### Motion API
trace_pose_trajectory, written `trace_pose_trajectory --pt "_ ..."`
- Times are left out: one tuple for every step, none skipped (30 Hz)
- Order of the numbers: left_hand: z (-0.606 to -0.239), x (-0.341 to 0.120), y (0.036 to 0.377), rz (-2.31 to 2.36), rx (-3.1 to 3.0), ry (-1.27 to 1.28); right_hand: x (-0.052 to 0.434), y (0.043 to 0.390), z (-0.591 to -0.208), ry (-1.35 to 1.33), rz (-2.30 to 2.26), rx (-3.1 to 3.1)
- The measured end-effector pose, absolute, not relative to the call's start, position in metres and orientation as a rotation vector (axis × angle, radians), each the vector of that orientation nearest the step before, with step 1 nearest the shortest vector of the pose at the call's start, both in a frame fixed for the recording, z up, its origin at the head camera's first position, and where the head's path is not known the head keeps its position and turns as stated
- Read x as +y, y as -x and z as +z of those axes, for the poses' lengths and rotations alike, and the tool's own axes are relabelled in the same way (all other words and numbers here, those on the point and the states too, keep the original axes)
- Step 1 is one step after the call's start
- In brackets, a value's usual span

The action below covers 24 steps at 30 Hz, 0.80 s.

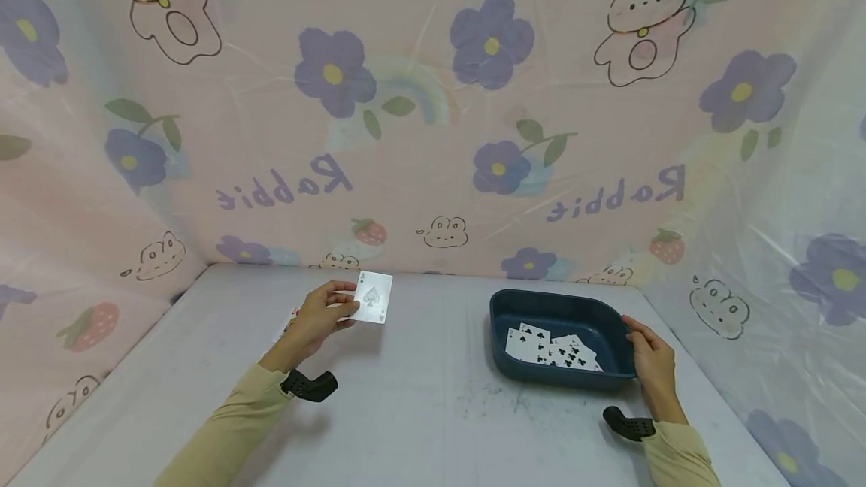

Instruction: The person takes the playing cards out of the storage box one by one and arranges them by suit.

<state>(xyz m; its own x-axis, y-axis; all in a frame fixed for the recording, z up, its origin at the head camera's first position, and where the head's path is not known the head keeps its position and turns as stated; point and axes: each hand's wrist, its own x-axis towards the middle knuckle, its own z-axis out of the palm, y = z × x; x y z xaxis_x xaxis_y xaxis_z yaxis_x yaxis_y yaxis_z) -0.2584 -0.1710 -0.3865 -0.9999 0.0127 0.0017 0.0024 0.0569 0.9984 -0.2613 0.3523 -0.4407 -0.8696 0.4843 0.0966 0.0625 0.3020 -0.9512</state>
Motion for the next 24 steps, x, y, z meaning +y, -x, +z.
trace_pose_trajectory --pt "-0.389 -0.174 0.258 2.140 2.292 -0.004 0.352 0.262 -0.441 0.502 1.592 -2.206" --pt "-0.391 -0.176 0.259 2.130 2.304 0.014 0.352 0.262 -0.441 0.502 1.592 -2.205" --pt "-0.393 -0.178 0.258 2.119 2.314 0.025 0.352 0.262 -0.441 0.501 1.591 -2.204" --pt "-0.395 -0.180 0.259 2.109 2.321 0.038 0.352 0.262 -0.441 0.505 1.591 -2.205" --pt "-0.397 -0.182 0.259 2.093 2.330 0.052 0.353 0.262 -0.441 0.503 1.590 -2.206" --pt "-0.400 -0.184 0.259 2.086 2.332 0.069 0.353 0.262 -0.441 0.500 1.591 -2.207" --pt "-0.402 -0.185 0.259 2.080 2.334 0.083 0.353 0.262 -0.441 0.495 1.593 -2.208" --pt "-0.404 -0.187 0.260 2.078 2.331 0.096 0.354 0.262 -0.441 0.491 1.594 -2.210" --pt "-0.406 -0.188 0.260 2.075 2.329 0.106 0.354 0.262 -0.442 0.490 1.594 -2.211" --pt "-0.408 -0.190 0.260 2.071 2.330 0.117 0.354 0.261 -0.442 0.488 1.595 -2.213" --pt "-0.410 -0.191 0.261 2.069 2.330 0.124 0.354 0.261 -0.442 0.489 1.599 -2.213" --pt "-0.411 -0.192 0.261 2.067 2.335 0.132 0.354 0.261 -0.442 0.486 1.601 -2.214" --pt "-0.413 -0.194 0.261 2.057 2.348 0.138 0.354 0.261 -0.443 0.482 1.603 -2.214" --pt "-0.415 -0.196 0.262 2.044 2.364 0.143 0.355 0.261 -0.443 0.483 1.604 -2.214" --pt "-0.416 -0.197 0.262 2.033 2.380 0.151 0.355 0.261 -0.444 0.481 1.606 -2.216" --pt "-0.418 -0.199 0.262 2.019 2.395 0.159 0.355 0.261 -0.444 0.480 1.609 -2.217" --pt "-0.419 -0.200 0.261 2.005 2.410 0.168 0.355 0.261 -0.445 0.476 1.612 -2.218" --pt "-0.421 -0.202 0.261 1.990 2.426 0.179 0.355 0.261 -0.445 0.475 1.616 -2.216" --pt "-0.422 -0.204 0.261 1.974 2.439 0.187 0.355 0.261 -0.445 0.472 1.617 -2.216" --pt "-0.423 -0.205 0.261 1.965 2.445 0.193 0.355 0.261 -0.445 0.472 1.619 -2.214" --pt "-0.425 -0.206 0.260 1.956 2.451 0.199 0.355 0.261 -0.446 0.471 1.620 -2.213" --pt "-0.426 -0.207 0.260 1.945 2.459 0.203 0.355 0.261 -0.446 0.472 1.620 -2.211" --pt "-0.427 -0.208 0.260 1.936 2.467 0.202 0.355 0.261 -0.445 0.471 1.617 -2.209" --pt "-0.428 -0.209 0.260 1.922 2.479 0.199 0.354 0.261 -0.445 0.472 1.614 -2.207"
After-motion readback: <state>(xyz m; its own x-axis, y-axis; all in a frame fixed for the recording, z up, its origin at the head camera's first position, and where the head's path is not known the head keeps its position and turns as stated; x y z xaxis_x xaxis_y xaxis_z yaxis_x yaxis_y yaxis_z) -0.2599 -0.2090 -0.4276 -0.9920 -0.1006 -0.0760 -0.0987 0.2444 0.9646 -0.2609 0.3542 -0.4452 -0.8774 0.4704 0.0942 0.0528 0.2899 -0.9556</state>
